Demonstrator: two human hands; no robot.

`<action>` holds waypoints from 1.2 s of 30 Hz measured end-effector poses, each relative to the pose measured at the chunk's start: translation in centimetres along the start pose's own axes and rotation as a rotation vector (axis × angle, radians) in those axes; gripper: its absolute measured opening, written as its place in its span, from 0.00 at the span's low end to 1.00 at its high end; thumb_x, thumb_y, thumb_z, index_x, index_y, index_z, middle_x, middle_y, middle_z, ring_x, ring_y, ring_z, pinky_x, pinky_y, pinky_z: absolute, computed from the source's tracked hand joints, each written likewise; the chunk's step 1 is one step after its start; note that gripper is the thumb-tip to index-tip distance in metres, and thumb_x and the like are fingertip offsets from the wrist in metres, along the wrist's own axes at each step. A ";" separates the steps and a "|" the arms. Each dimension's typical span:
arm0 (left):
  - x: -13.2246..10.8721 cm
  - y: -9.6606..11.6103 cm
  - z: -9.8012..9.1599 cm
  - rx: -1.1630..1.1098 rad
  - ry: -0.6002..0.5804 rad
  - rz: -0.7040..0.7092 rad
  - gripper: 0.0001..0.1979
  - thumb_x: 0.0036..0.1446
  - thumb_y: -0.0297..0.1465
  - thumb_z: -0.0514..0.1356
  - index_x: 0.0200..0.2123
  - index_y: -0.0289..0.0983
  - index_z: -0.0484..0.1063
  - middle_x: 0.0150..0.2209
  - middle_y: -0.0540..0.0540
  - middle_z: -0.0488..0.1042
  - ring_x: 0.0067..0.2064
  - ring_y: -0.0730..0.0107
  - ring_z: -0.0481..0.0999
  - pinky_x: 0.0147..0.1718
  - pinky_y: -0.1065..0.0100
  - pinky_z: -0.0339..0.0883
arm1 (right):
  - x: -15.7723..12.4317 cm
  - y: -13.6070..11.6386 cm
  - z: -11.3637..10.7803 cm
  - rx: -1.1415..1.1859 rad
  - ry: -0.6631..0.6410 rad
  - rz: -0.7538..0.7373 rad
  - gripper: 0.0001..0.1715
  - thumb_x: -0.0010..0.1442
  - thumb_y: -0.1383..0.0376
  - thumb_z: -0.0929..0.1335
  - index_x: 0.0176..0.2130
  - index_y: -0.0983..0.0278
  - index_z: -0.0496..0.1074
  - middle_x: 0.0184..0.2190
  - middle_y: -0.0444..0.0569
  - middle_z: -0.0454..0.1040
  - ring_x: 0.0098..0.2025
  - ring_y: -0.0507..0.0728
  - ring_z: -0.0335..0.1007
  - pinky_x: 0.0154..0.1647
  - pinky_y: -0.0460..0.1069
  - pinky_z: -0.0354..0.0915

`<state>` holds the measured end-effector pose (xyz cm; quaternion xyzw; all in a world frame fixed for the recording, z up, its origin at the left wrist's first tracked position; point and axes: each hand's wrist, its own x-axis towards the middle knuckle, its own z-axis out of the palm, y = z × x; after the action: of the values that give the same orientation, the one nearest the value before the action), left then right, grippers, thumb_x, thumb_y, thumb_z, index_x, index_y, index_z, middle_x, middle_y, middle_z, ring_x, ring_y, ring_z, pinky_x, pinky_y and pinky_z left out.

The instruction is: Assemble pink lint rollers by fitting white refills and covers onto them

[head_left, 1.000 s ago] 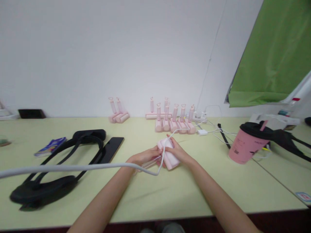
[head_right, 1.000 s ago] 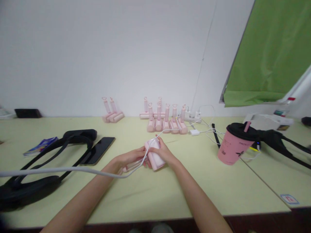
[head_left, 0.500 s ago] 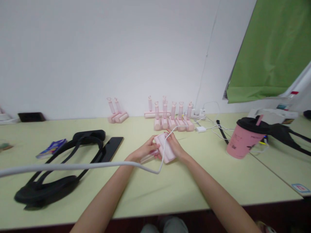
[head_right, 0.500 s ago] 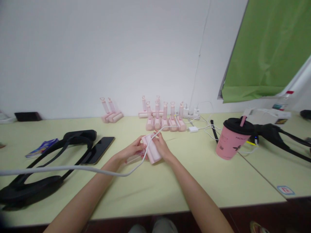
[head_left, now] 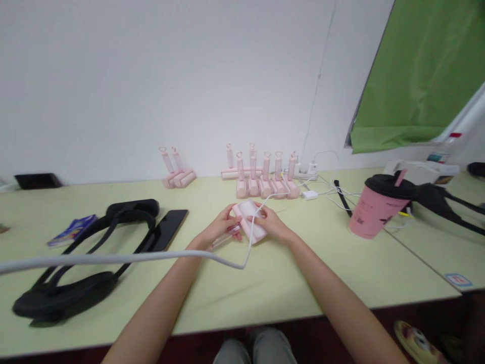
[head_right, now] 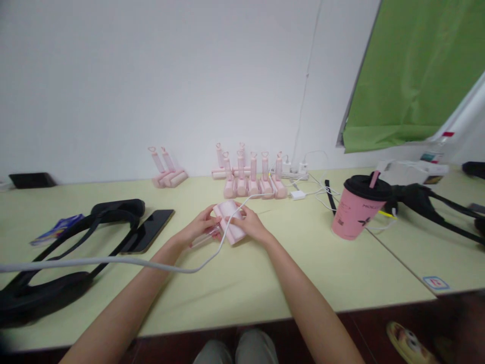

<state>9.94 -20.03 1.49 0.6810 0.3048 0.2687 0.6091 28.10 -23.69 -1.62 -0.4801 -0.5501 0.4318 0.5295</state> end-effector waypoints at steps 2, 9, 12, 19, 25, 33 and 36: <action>-0.1 0.3 -0.1 0.008 0.012 0.004 0.31 0.51 0.39 0.61 0.55 0.37 0.53 0.28 0.49 0.72 0.22 0.72 0.73 0.22 0.69 0.70 | 0.2 0.0 -0.2 -0.015 0.068 -0.035 0.42 0.43 0.53 0.72 0.55 0.62 0.62 0.47 0.51 0.70 0.45 0.57 0.66 0.46 0.52 0.63; -0.4 0.4 -0.6 0.042 -0.034 0.038 0.31 0.52 0.39 0.60 0.56 0.38 0.52 0.23 0.52 0.70 0.21 0.71 0.73 0.21 0.71 0.68 | 0.2 -0.1 -0.9 0.094 -0.025 -0.048 0.39 0.47 0.53 0.70 0.55 0.62 0.60 0.51 0.51 0.67 0.50 0.58 0.64 0.50 0.51 0.62; -0.4 0.0 -0.3 0.045 -0.025 0.032 0.30 0.51 0.40 0.60 0.53 0.37 0.52 0.22 0.53 0.70 0.20 0.72 0.72 0.19 0.72 0.67 | -0.4 0.3 -0.3 0.077 -0.117 -0.023 0.44 0.47 0.54 0.71 0.58 0.61 0.53 0.53 0.50 0.64 0.51 0.57 0.62 0.51 0.51 0.60; 0.2 -0.7 0.0 0.082 0.014 0.062 0.25 0.52 0.39 0.59 0.50 0.39 0.53 0.24 0.54 0.70 0.19 0.78 0.69 0.19 0.75 0.65 | -0.5 1.1 1.1 0.094 -0.099 -0.056 0.44 0.47 0.55 0.70 0.58 0.61 0.51 0.53 0.51 0.62 0.51 0.57 0.61 0.52 0.52 0.60; 0.1 0.3 -0.1 0.108 0.048 0.010 0.24 0.51 0.39 0.59 0.49 0.38 0.56 0.25 0.54 0.68 0.20 0.78 0.68 0.19 0.76 0.63 | -0.5 0.7 1.6 0.109 -0.074 -0.020 0.46 0.45 0.55 0.71 0.57 0.64 0.51 0.53 0.53 0.63 0.50 0.57 0.63 0.50 0.51 0.62; -0.8 1.4 -0.5 0.130 0.063 -0.086 0.24 0.51 0.38 0.60 0.49 0.37 0.58 0.23 0.54 0.67 0.19 0.79 0.68 0.17 0.77 0.61 | 0.2 -0.3 -2.0 0.062 0.044 0.016 0.34 0.46 0.54 0.70 0.51 0.63 0.63 0.44 0.50 0.71 0.42 0.57 0.68 0.44 0.53 0.65; -0.9 1.3 -1.0 0.128 0.071 -0.087 0.25 0.51 0.39 0.60 0.50 0.38 0.57 0.25 0.53 0.68 0.20 0.76 0.70 0.18 0.76 0.62 | 0.0 -0.7 -2.9 0.063 0.013 0.034 0.34 0.46 0.55 0.70 0.50 0.62 0.63 0.44 0.50 0.71 0.42 0.58 0.68 0.45 0.53 0.65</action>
<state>8.70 -20.10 2.88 0.6946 0.3722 0.2458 0.5644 30.90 -23.91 -0.70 -0.4755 -0.5245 0.4546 0.5405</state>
